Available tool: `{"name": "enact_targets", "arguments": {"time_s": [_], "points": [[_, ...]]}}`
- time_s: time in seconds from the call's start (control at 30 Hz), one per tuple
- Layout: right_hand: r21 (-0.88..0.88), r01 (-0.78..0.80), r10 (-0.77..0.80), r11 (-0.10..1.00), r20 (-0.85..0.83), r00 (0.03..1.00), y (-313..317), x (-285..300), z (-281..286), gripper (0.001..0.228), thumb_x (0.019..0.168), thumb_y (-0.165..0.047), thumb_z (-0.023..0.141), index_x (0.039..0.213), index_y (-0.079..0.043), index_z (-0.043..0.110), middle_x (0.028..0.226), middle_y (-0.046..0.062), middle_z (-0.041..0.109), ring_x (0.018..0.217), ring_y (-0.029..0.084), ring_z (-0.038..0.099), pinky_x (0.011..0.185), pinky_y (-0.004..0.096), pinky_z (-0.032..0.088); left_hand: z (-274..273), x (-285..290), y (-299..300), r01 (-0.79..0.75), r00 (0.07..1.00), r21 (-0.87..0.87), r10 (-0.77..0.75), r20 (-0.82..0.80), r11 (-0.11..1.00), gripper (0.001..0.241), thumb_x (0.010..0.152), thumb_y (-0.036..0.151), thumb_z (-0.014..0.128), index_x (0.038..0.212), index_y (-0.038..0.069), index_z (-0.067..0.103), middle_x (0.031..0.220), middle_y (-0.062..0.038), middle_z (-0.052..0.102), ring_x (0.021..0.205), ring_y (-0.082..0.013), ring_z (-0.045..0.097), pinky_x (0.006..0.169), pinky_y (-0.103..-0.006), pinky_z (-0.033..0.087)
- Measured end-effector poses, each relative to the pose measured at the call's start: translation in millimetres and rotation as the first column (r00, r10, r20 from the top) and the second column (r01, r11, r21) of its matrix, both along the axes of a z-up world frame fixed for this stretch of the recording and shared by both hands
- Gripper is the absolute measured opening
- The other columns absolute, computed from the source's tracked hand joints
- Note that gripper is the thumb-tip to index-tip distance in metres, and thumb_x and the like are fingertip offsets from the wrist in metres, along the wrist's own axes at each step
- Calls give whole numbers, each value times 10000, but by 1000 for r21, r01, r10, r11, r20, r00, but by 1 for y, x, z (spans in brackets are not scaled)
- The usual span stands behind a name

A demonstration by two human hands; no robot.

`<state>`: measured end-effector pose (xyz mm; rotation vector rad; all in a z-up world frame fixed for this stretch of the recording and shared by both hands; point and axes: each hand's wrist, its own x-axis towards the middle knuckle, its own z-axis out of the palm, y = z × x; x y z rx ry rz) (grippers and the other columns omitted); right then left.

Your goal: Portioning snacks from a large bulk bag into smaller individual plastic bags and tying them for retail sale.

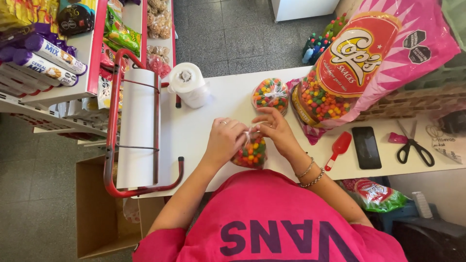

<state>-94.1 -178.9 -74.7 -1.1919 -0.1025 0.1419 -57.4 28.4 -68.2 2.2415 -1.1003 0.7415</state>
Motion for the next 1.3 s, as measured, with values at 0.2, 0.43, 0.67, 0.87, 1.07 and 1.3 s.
{"name": "enact_targets", "arguments": {"time_s": [0.2, 0.43, 0.67, 0.87, 1.07, 1.3], "points": [[-781, 196, -9, 593, 236, 972, 12, -15, -31, 808, 700, -306, 919, 1427, -221, 576, 1191, 58, 628, 1216, 270, 606, 1117, 477, 445, -3, -2, -1, -111, 716, 222, 233, -658, 969, 138, 878, 289, 668, 996, 225, 698, 878, -1, 710, 948, -246, 707, 905, -401, 498], [-864, 428, 171, 266, 479, 861, 15, -11, -59, 356, 893, -201, 721, 1245, -199, 668, 1154, 42, 676, 1262, 242, 580, 1205, 617, 237, -33, -8, -12, -151, 134, -64, -44, -990, 987, 192, 824, 315, 668, 883, 154, 754, 723, -90, 697, 745, -248, 692, 726, -356, 504], [-658, 718, 394, 226, 736, 551, 16, -19, -23, 370, 984, -188, 607, 1335, -73, 630, 1207, 118, 671, 1200, 252, 632, 1221, 553, 295, -41, -3, -16, -331, -100, -218, -264, -959, 918, 200, 884, 288, 664, 755, 142, 711, 593, 30, 568, 581, -85, 561, 574, -227, 429], [-567, 772, 449, 286, 791, 415, 17, -22, -7, 336, 1038, -104, 547, 1331, 42, 621, 1272, 216, 659, 1179, 350, 659, 1105, 507, 458, -115, 6, -5, -375, -138, -300, -373, -918, 877, 181, 911, 269, 653, 770, 156, 658, 668, 23, 553, 629, -105, 551, 619, -246, 452], [-545, 834, 361, -81, 764, 534, -25, -23, -61, 128, 999, -186, 569, 999, -99, 663, 969, 76, 652, 963, 276, 653, 930, 486, 464, -12, -23, 5, -167, 314, -27, 28, -949, 986, 248, 982, 343, 624, 1167, 182, 593, 1054, -145, 746, 1086, -397, 683, 951, -496, 535], [-722, 671, 367, -167, 586, 722, -29, -38, -81, 142, 959, -204, 508, 826, -201, 559, 713, -18, 518, 701, 211, 565, 716, 385, 430, -57, -29, -3, -125, 866, 324, 262, -426, 938, 207, 1004, 395, 598, 980, 207, 684, 793, -34, 595, 877, -288, 608, 792, -439, 522]]}}
